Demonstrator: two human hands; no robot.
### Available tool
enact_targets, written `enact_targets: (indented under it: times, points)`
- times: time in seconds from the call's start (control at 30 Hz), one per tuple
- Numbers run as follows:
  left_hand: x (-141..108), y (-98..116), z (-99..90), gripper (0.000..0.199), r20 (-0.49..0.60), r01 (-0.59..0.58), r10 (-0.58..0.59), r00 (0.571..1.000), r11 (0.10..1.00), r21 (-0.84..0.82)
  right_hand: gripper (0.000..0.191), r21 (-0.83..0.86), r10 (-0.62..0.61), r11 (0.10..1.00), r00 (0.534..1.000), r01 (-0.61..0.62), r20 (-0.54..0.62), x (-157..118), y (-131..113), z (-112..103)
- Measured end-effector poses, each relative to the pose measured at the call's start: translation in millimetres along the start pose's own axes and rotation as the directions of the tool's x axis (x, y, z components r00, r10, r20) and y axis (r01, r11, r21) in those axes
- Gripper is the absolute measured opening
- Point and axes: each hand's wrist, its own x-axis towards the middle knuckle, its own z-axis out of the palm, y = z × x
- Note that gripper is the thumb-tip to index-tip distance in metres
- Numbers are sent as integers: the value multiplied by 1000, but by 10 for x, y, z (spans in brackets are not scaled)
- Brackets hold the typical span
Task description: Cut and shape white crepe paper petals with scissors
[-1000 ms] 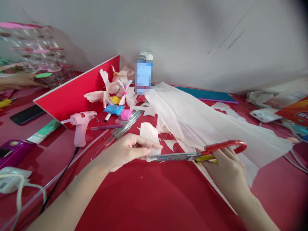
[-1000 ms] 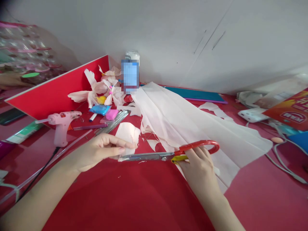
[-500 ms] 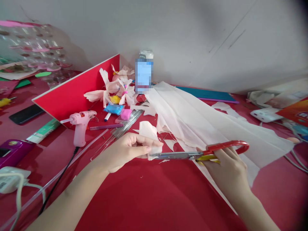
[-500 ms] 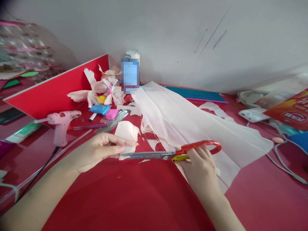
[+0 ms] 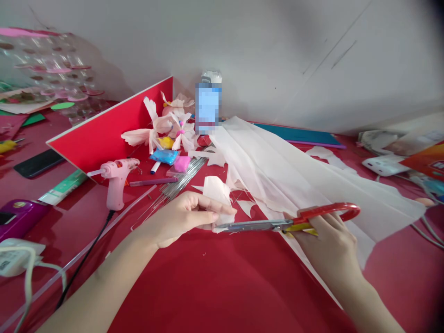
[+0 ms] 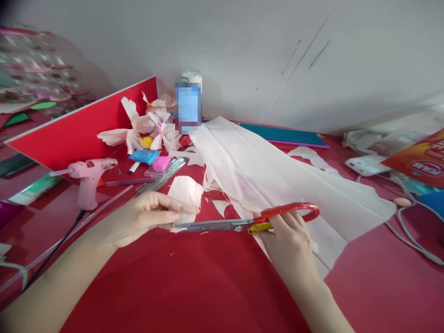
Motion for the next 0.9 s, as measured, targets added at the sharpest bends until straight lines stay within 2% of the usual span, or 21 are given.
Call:
enact_targets:
  times: [0.4,0.57,0.77,0.9]
  points:
    - [3,9,25,21,-37,-19,17,999,999,-47,19,18,64,998,998,-63,-12,-38,12,29]
    - [5,4,25,21,-28,-18,16,999,999,-49,16,18,53,998,998,-53,-16,-42,23,32]
    - [-10,9,22,23,1,15,-15,1000,999,-47,25,6,35,999,999,-35,-37,-26,19,42]
    - [-23,7,9,22,34,29,-27,999,999,-44,24,0,20,1000,998,-20,-54,5,-16,28]
